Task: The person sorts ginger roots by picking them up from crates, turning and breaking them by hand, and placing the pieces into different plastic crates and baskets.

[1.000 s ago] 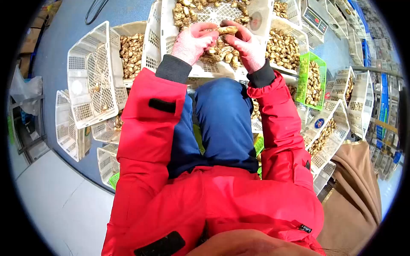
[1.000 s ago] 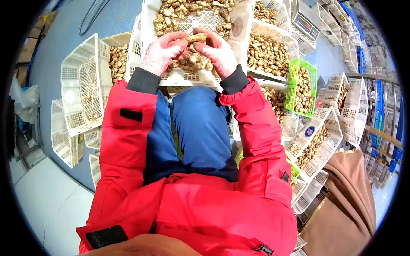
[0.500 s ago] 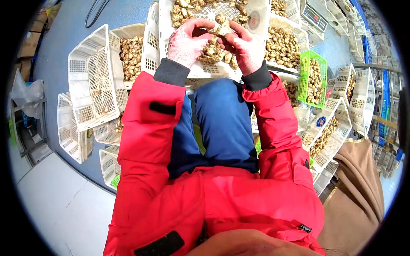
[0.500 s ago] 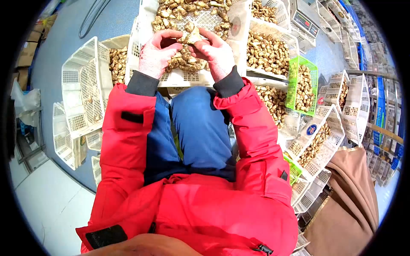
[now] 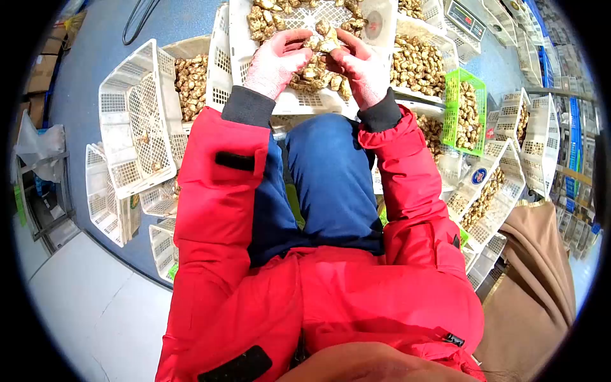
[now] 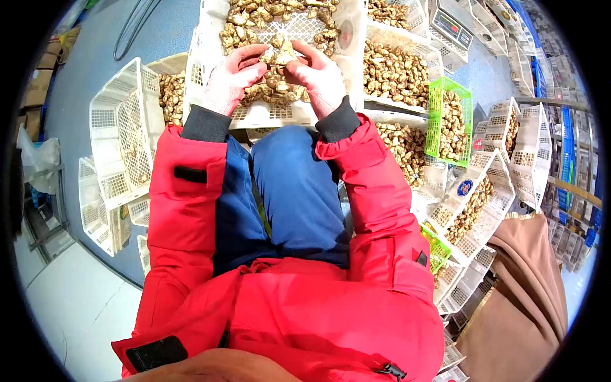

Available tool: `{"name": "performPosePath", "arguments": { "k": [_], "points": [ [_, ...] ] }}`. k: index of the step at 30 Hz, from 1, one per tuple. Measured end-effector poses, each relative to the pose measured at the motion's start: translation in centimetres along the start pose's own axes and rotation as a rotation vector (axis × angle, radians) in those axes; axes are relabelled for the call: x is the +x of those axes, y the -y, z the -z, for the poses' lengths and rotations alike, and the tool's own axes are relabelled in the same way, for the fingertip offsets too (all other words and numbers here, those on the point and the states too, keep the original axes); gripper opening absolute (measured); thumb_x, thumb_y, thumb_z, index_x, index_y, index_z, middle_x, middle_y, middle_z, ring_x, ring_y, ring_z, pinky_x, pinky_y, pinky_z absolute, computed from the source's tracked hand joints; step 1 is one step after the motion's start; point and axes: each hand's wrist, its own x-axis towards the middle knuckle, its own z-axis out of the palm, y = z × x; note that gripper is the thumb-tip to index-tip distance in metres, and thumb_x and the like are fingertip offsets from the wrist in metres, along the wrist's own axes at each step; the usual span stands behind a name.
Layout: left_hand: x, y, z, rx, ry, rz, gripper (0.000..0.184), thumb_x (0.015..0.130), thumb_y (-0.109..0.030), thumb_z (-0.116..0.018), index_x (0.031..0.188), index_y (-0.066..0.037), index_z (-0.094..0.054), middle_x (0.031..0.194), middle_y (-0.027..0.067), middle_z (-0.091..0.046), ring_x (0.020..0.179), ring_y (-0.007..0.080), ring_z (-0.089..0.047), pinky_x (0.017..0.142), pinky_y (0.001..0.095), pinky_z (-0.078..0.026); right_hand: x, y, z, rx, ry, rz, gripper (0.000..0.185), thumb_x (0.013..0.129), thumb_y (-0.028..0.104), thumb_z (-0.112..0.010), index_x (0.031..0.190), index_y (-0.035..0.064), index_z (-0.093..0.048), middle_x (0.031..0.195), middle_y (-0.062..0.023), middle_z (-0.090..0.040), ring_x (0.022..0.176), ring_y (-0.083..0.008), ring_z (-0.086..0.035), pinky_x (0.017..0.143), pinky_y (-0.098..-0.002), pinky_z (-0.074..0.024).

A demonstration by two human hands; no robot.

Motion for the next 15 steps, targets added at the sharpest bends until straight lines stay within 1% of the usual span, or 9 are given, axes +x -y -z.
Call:
{"name": "performPosePath", "arguments": {
  "k": [3, 4, 7, 8, 9, 11, 12, 13, 15],
  "points": [
    [0.1, 0.2, 0.4, 0.033, 0.065, 0.058, 0.038, 0.080, -0.007, -0.056, 0.116, 0.000, -0.048, 0.107, 0.0089, -0.054, 0.097, 0.0138, -0.051, 0.085, 0.0247, -0.041, -0.4, 0.2, -0.4, 0.038, -0.019, 0.014, 0.045, 0.080, 0.007, -0.056, 0.121, -0.0070, -0.042, 0.098, -0.0111, -0.057, 0.082, -0.0142, -0.058, 0.074, -0.0255, -0.0483],
    [0.1, 0.5, 0.3, 0.001, 0.078, 0.045, 0.037, 0.080, -0.007, -0.056, 0.115, 0.000, -0.048, 0.107, 0.0091, -0.055, 0.096, 0.0138, -0.052, 0.085, 0.0248, -0.041, -0.6, 0.1, 0.2, 0.046, -0.012, 0.028, 0.042, 0.081, 0.007, -0.055, 0.119, -0.0059, -0.044, 0.099, -0.0114, -0.058, 0.083, -0.0144, -0.058, 0.075, -0.0258, -0.0488],
    [-0.1, 0.5, 0.5, -0.041, 0.070, 0.062, 0.036, 0.081, -0.009, -0.055, 0.115, 0.001, -0.048, 0.106, 0.0100, -0.056, 0.093, 0.0140, -0.054, 0.081, 0.0240, -0.043, -0.8, 0.0, 1.9, -0.067, -0.117, -0.005, 0.040, 0.079, 0.004, -0.055, 0.117, -0.0046, -0.047, 0.097, -0.0119, -0.059, 0.079, -0.0155, -0.059, 0.072, -0.0254, -0.0494],
    [0.0, 0.5, 0.7, -0.048, 0.062, 0.077, 0.036, 0.082, -0.010, -0.055, 0.115, 0.001, -0.048, 0.106, 0.0104, -0.057, 0.092, 0.0140, -0.055, 0.080, 0.0236, -0.043, -1.5, 0.9, 2.0, -0.052, -0.164, -0.028, 0.040, 0.078, 0.002, -0.052, 0.118, -0.0043, -0.047, 0.091, -0.0099, -0.059, 0.074, -0.0161, -0.060, 0.070, -0.0257, -0.0498],
    [0.3, 0.6, 1.0, -0.046, -0.002, 0.086, 0.036, 0.084, -0.013, -0.054, 0.116, 0.001, -0.047, 0.104, 0.0109, -0.058, 0.088, 0.0134, -0.057, 0.075, 0.0225, -0.045, -1.5, 0.5, 3.5, -0.038, -0.150, 0.004, 0.040, 0.078, 0.002, -0.049, 0.118, -0.0029, -0.047, 0.084, -0.0069, -0.058, 0.071, -0.0164, -0.060, 0.067, -0.0255, -0.0497],
    [0.1, 0.4, 1.4, -0.054, -0.052, 0.099, 0.035, 0.086, -0.017, -0.052, 0.116, 0.001, -0.047, 0.104, 0.0106, -0.058, 0.086, 0.0126, -0.057, 0.072, 0.0215, -0.046, -2.1, 0.5, 5.2, -0.046, -0.180, -0.005, 0.041, 0.077, 0.002, -0.048, 0.117, -0.0017, -0.048, 0.080, -0.0049, -0.057, 0.069, -0.0165, -0.060, 0.065, -0.0249, -0.0492],
    [0.2, 0.6, 1.3, -0.060, -0.044, 0.091, 0.036, 0.087, -0.020, -0.051, 0.116, 0.001, -0.047, 0.102, 0.0099, -0.058, 0.084, 0.0122, -0.057, 0.071, 0.0217, -0.046, -2.6, 0.7, 5.4, -0.096, -0.225, -0.009, 0.040, 0.077, 0.002, -0.048, 0.117, -0.0012, -0.049, 0.080, -0.0053, -0.057, 0.069, -0.0169, -0.060, 0.065, -0.0250, -0.0492],
    [0.2, 0.7, 0.8, -0.088, 0.001, 0.107, 0.035, 0.086, -0.016, -0.052, 0.115, 0.003, -0.047, 0.099, 0.0097, -0.058, 0.081, 0.0114, -0.056, 0.068, 0.0213, -0.045, -2.6, 0.9, 5.5, -0.078, -0.234, -0.032, 0.039, 0.077, 0.003, -0.049, 0.116, -0.0021, -0.049, 0.082, -0.0065, -0.057, 0.069, -0.0167, -0.060, 0.065, -0.0254, -0.0494],
    [0.0, 0.6, 0.2, -0.139, 0.081, 0.135, 0.033, 0.083, -0.009, -0.054, 0.112, 0.005, -0.047, 0.092, 0.0093, -0.057, 0.075, 0.0098, -0.055, 0.063, 0.0203, -0.045, -2.5, 1.2, 3.9, -0.118, -0.209, -0.004, 0.039, 0.077, 0.003, -0.052, 0.116, -0.0031, -0.048, 0.084, -0.0081, -0.058, 0.071, -0.0170, -0.060, 0.066, -0.0261, -0.0498]
  ]
}}
